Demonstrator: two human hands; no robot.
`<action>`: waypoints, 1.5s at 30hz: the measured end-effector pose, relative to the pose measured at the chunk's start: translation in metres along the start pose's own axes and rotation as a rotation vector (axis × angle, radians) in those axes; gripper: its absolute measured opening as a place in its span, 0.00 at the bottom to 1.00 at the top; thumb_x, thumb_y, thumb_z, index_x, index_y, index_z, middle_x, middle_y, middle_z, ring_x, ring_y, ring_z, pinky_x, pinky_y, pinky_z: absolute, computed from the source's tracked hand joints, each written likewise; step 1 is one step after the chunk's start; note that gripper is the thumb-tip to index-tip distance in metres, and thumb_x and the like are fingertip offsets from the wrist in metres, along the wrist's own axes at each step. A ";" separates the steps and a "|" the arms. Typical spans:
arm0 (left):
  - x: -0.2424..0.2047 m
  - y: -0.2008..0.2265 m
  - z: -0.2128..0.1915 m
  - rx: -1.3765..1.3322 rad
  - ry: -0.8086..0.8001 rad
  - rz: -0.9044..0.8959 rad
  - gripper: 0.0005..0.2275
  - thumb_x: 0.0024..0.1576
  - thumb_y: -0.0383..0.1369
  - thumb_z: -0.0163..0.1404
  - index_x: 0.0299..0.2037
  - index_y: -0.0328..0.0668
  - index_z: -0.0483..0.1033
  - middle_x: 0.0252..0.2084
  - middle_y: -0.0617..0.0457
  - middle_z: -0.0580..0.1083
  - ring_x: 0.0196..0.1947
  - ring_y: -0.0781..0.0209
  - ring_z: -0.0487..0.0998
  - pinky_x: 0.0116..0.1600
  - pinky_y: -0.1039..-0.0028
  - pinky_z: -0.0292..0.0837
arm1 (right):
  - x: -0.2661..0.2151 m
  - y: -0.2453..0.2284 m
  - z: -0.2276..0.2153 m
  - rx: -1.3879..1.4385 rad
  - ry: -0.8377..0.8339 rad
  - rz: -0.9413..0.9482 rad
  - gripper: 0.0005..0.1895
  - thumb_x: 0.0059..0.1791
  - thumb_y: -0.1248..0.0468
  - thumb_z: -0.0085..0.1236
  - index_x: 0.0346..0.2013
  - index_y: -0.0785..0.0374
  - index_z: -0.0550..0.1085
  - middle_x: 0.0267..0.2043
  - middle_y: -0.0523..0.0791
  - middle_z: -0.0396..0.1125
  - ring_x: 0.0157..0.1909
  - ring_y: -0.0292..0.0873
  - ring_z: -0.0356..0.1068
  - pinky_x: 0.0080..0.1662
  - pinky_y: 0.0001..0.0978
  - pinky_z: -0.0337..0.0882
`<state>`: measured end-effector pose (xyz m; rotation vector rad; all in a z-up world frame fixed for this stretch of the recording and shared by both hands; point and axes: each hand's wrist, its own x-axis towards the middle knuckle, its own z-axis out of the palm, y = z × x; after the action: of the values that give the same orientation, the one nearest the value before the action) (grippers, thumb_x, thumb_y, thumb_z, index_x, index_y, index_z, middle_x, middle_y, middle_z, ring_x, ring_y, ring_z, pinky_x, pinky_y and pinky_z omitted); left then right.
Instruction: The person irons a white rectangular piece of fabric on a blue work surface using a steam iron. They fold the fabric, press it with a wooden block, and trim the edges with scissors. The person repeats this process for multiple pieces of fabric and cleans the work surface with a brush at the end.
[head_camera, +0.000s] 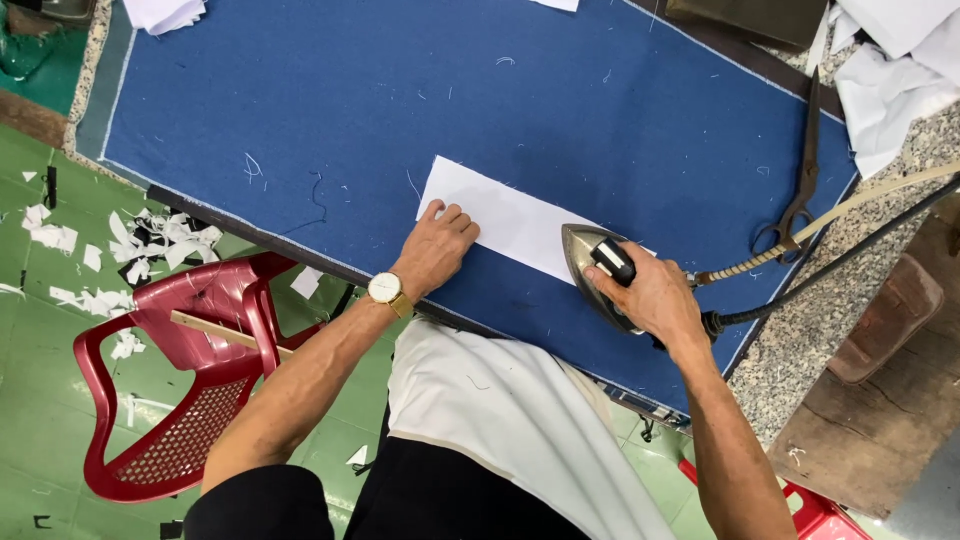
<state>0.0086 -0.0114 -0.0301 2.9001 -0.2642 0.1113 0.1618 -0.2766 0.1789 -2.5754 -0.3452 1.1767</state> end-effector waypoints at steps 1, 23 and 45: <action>0.000 0.000 -0.001 -0.001 0.000 0.002 0.04 0.60 0.27 0.49 0.33 0.44 0.77 0.29 0.52 0.74 0.41 0.58 0.70 0.60 0.62 0.60 | 0.000 0.001 0.000 0.001 0.001 0.002 0.29 0.49 0.45 0.61 0.58 0.57 0.75 0.48 0.61 0.74 0.53 0.65 0.74 0.50 0.54 0.76; 0.004 0.048 -0.041 -0.088 0.082 -0.483 0.08 0.59 0.35 0.54 0.28 0.44 0.77 0.25 0.51 0.74 0.35 0.56 0.73 0.50 0.64 0.63 | 0.000 0.001 0.001 -0.003 0.012 -0.002 0.28 0.48 0.43 0.61 0.56 0.56 0.75 0.46 0.60 0.75 0.52 0.63 0.75 0.49 0.53 0.76; 0.015 0.051 -0.020 0.033 0.009 -0.540 0.04 0.50 0.32 0.52 0.28 0.41 0.74 0.23 0.49 0.73 0.32 0.50 0.75 0.45 0.59 0.62 | 0.009 0.012 0.005 -0.022 0.018 0.002 0.27 0.48 0.43 0.60 0.56 0.53 0.75 0.47 0.58 0.75 0.52 0.63 0.75 0.50 0.53 0.76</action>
<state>0.0129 -0.0585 0.0014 2.8863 0.5251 0.0367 0.1647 -0.2841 0.1656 -2.6035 -0.3539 1.1563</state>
